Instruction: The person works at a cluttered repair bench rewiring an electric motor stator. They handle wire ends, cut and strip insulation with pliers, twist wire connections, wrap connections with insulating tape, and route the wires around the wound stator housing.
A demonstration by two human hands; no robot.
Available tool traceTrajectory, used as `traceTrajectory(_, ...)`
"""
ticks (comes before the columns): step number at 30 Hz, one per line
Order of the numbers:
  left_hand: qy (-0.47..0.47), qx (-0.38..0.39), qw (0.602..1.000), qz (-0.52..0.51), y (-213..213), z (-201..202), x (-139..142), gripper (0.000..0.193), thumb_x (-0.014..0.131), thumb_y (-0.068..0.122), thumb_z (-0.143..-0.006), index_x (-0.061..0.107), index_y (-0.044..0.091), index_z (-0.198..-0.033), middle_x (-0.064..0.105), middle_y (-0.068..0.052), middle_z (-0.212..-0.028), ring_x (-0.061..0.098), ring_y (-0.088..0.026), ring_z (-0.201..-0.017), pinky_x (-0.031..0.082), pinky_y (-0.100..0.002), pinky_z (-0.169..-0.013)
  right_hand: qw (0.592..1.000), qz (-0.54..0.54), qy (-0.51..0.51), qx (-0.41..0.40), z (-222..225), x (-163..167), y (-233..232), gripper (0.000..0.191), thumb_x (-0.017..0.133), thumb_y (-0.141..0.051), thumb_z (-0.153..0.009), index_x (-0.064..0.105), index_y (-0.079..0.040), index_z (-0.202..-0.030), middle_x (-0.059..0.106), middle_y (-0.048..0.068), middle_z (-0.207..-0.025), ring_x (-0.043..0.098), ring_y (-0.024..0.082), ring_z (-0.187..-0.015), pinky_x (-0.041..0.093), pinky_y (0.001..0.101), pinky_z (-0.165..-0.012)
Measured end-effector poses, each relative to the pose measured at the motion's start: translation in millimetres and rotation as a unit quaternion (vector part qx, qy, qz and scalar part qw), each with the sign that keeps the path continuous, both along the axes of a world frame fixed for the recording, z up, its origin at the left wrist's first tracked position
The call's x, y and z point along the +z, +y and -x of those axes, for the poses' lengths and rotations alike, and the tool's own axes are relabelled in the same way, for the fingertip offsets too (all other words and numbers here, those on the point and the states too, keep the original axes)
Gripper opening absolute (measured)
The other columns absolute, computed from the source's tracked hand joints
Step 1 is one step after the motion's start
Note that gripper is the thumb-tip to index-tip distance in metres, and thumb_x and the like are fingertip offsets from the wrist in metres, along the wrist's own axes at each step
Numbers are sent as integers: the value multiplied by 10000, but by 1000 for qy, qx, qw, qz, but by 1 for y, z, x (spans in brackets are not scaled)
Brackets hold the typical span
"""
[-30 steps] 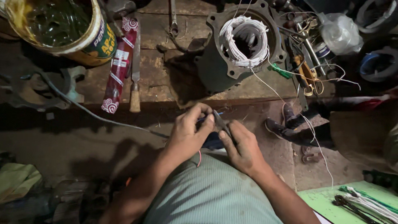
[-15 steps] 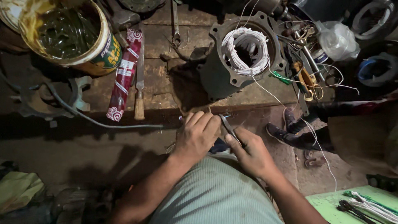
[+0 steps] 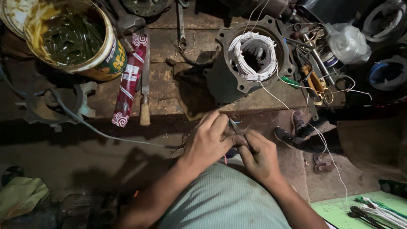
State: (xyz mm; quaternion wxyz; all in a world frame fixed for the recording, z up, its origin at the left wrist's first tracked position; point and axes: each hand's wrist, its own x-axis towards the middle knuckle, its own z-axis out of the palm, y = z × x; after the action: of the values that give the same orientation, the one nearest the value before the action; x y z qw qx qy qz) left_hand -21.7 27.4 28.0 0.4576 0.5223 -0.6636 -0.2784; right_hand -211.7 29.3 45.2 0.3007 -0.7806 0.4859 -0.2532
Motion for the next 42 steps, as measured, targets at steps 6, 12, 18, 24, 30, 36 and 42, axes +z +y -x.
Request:
traceTrajectory(6,73,8,997,-38,2,3,-12,451,895,225,-773,486,39,-734,507,-65,-685,527,-215,-565,443,-373,-521,999,17,23,-35,-7,4,2,77,710,-62,-869,714,-16,-931,655,131,-806,648,280,-644,509,347,-573)
traceTrajectory(12,130,-7,989,-63,1,2,-13,499,923,199,-715,457,21,-688,458,-71,-629,448,-184,-557,395,-356,-519,996,82,18,-15,-10,-2,2,60,684,-77,-932,710,-28,-957,714,133,-944,702,290,-746,544,339,-623)
traceTrajectory(18,159,23,984,-75,-1,6,-18,466,887,115,-738,436,26,-660,410,-56,-602,410,-147,-538,353,-331,-496,995,80,9,-59,-12,-13,3,68,675,-27,-868,686,-8,-933,717,152,-994,710,307,-781,556,348,-662)
traceTrajectory(24,167,38,983,-62,-3,9,-18,440,861,84,-756,436,31,-652,424,-52,-596,430,-140,-533,363,-326,-493,993,77,-19,-86,-14,-25,5,100,623,24,-816,645,25,-913,696,174,-998,703,316,-785,558,344,-689)
traceTrajectory(30,144,53,987,-57,-2,12,-20,418,830,59,-764,425,34,-665,454,-64,-613,451,-143,-537,384,-329,-508,992,68,-42,-99,-14,-29,7,91,609,39,-822,632,33,-910,693,178,-980,708,307,-777,556,331,-695)
traceTrajectory(36,152,72,985,-50,-1,16,-25,481,878,120,-765,419,49,-639,446,-45,-590,444,-127,-519,351,-325,-481,991,54,-62,-109,-21,-22,8,120,589,32,-885,680,14,-961,693,152,-935,704,256,-761,546,307,-695)
traceTrajectory(42,179,148,970,-76,-10,9,-26,608,909,239,-805,357,44,-642,323,-18,-612,328,-104,-581,288,-314,-497,946,-108,-211,-221,-15,-23,3,225,581,-181,-1043,712,0,-1019,725,47,-894,665,99,-811,532,261,-740)
